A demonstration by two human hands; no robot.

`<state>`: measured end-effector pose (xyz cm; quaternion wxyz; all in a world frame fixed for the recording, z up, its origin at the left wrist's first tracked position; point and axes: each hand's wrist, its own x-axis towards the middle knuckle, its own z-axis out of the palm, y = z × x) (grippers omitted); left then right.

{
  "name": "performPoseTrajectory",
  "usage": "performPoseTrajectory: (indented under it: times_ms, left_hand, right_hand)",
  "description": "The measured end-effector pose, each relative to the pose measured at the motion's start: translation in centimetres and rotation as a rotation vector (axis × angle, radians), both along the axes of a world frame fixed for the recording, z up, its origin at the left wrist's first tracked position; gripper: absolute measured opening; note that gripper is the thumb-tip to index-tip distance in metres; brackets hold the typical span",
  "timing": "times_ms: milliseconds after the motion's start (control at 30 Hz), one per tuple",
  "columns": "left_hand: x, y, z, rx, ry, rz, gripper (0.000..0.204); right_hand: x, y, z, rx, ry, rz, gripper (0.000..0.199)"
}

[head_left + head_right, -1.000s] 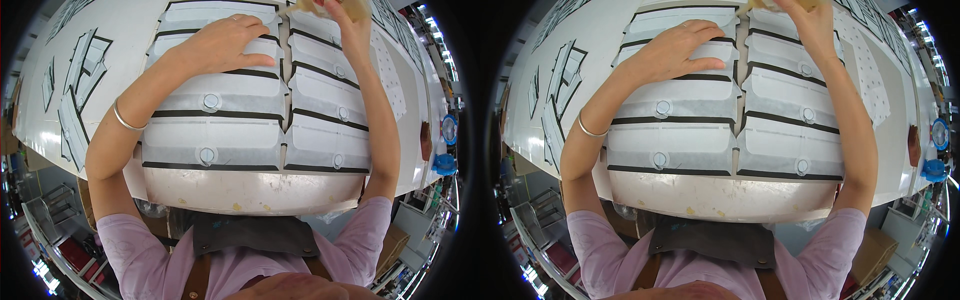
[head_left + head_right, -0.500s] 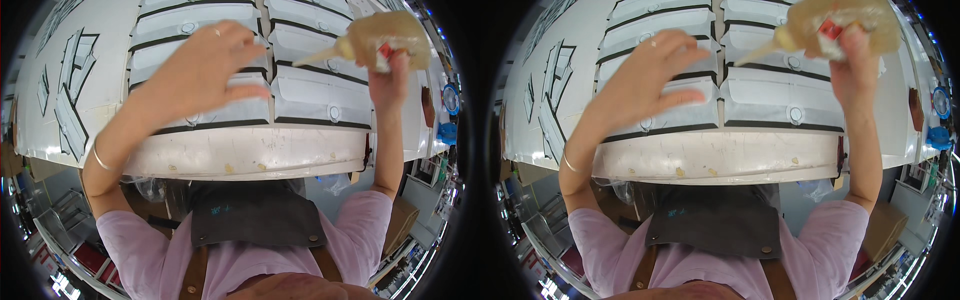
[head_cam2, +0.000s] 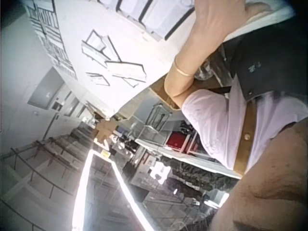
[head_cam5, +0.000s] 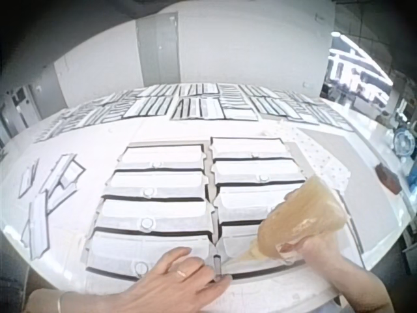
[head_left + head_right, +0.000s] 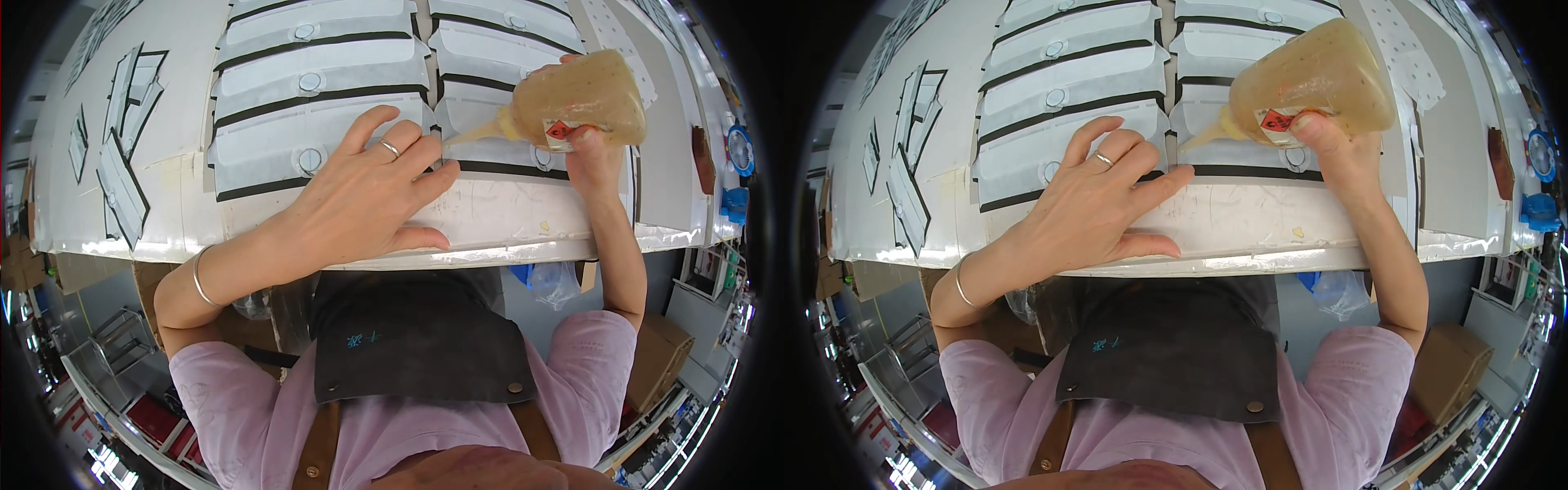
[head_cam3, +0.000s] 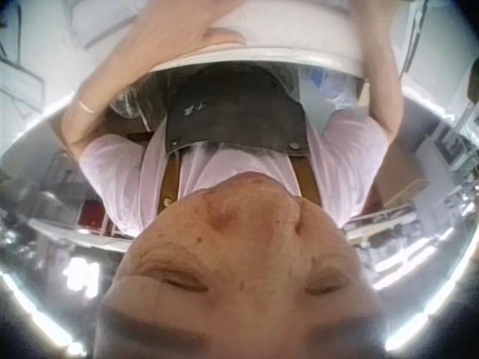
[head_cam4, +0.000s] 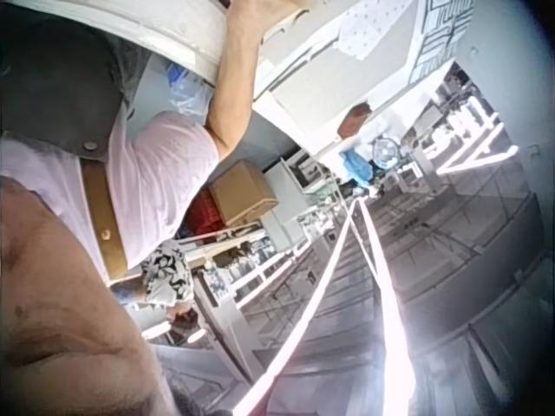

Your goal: The person arranges white rectangular components with black borders on a white workbench. They pick up a bottle of yellow adhesive and apply it to the edges of the components. The person then places the components into a cardboard box.

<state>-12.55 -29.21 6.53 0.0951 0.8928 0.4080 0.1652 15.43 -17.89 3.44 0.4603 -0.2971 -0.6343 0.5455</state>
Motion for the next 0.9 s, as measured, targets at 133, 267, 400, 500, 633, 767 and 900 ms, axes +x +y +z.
performPoseTrajectory:
  times_ms: [133,267,400,500,633,767,900]
  left_hand:
    - [-0.1,0.3,0.0,-0.017,-0.006,-0.002,0.072]
    - [0.1,0.5,-0.6,-0.014,-0.004,0.003,0.075]
    - [0.3,0.6,-1.1,0.0,-0.001,0.01,0.075]
    - [0.3,0.7,-1.4,-0.013,0.013,0.012,0.075]
    - [0.4,0.8,-1.6,-0.014,0.03,0.011,0.076]
    - [0.3,0.5,-1.7,-0.003,0.037,0.02,0.076]
    - [0.2,0.1,-1.7,0.0,0.058,0.035,0.076]
  right_hand:
    - [-1.0,1.0,0.3,0.143,-0.039,-0.006,0.06]
    - [-1.7,1.7,0.1,0.176,-0.029,0.088,0.078]
    - [-1.4,1.8,-0.5,0.472,-0.12,0.22,0.092]
    - [-1.3,1.1,-0.8,0.317,-0.026,0.209,0.091]
    - [-1.0,0.3,-0.8,0.111,0.014,0.165,0.095]
    - [-0.1,0.4,-1.0,0.06,0.034,0.032,0.093]
    - [1.5,1.9,2.5,-0.213,0.66,0.043,0.083]
